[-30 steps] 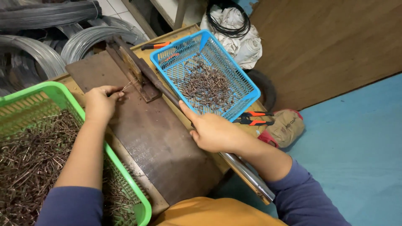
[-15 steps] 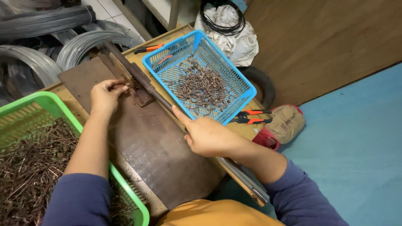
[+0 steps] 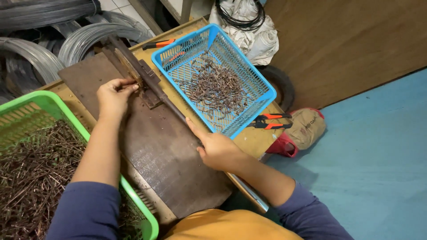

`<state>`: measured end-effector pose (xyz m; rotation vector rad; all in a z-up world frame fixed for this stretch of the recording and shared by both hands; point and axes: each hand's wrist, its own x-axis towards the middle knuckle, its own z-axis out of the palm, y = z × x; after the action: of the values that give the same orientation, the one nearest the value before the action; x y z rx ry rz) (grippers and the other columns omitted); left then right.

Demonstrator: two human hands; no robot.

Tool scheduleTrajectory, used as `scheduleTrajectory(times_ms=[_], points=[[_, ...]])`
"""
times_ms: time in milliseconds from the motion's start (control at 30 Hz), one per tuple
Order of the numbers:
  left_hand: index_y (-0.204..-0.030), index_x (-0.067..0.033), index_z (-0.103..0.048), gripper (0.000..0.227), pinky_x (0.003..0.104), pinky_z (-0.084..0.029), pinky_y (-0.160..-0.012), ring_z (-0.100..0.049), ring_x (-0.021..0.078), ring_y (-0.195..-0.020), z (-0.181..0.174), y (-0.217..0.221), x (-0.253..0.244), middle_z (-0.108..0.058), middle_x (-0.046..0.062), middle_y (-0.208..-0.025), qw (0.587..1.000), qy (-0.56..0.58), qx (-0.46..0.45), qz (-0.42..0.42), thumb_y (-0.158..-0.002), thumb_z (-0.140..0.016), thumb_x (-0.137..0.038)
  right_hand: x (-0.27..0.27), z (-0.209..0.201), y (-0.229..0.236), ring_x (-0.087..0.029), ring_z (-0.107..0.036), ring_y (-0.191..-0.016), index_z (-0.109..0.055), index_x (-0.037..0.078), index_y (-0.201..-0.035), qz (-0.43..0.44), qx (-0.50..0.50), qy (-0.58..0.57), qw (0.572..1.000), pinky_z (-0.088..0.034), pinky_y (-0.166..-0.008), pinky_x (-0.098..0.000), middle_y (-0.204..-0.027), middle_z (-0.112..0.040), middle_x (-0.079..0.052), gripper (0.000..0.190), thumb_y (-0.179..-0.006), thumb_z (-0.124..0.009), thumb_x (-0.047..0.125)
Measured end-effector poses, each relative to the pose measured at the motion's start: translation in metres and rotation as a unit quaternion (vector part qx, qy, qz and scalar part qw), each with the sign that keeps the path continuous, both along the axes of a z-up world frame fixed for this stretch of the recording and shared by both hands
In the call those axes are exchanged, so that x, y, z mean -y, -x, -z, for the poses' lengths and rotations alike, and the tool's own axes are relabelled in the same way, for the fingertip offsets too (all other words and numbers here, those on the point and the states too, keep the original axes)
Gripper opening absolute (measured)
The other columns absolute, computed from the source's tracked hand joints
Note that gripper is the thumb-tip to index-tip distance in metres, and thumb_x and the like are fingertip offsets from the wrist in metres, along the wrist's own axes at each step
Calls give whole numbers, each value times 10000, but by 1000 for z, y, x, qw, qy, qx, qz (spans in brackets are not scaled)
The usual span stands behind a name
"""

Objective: Manually bending small metal rods into hooks using a specialized bending jig and sorting them into baskets.

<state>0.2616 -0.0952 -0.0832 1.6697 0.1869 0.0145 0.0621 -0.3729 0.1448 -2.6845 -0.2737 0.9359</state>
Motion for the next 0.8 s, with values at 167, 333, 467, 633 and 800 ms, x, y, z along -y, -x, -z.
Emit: scheduleTrajectory(times_ms=[167,333,467,633,800], points=[[-1201,-144,-814,288,176,-635,-758,-766,47,-855,-3,1,0,-808,44,-969,1000,2,2,-5,-927,-884,-93,-4,-9,3,-538,-682,-1228,-71,295,-1775,9,5,-5,1000,-563,-1045,-610,-1311,-691,-345,846,-1065,-522,210],[-1223,-94,-799,296,182,-642,-787,-773,75,-866,-10,5,1,-805,81,-987,1000,28,11,2,-936,-863,-56,-7,-11,6,-545,-677,-1224,-43,332,-1774,8,11,-3,1000,-559,-1045,-618,-1294,-696,-345,866,-1058,-518,220],[-1226,-76,-793,293,189,-651,-782,-779,89,-863,-7,5,1,-804,99,-988,999,34,18,1,-941,-862,-54,-10,-3,8,-556,-674,-1228,-74,307,-1776,14,18,-3,1000,-550,-1057,-616,-1291,-696,-365,844,-1059,-510,213],[-1198,-80,-797,275,176,-657,-727,-784,82,-849,-3,2,2,-804,99,-975,999,46,9,-10,-931,-851,-37,-8,19,5,-541,-667,-1251,-78,315,-1775,25,15,-6,1000,-539,-1079,-605,-1322,-690,-349,845,-1052,-499,197],[-1364,-46,-692,435,343,-629,-908,-763,198,-1066,0,6,-2,-782,136,-1192,995,-72,73,-5,-960,-854,-27,-9,19,7,-521,-670,-1247,-79,337,-1773,35,18,-13,999,-538,-1077,-599,-1306,-699,-330,853,-1046,-497,182]])
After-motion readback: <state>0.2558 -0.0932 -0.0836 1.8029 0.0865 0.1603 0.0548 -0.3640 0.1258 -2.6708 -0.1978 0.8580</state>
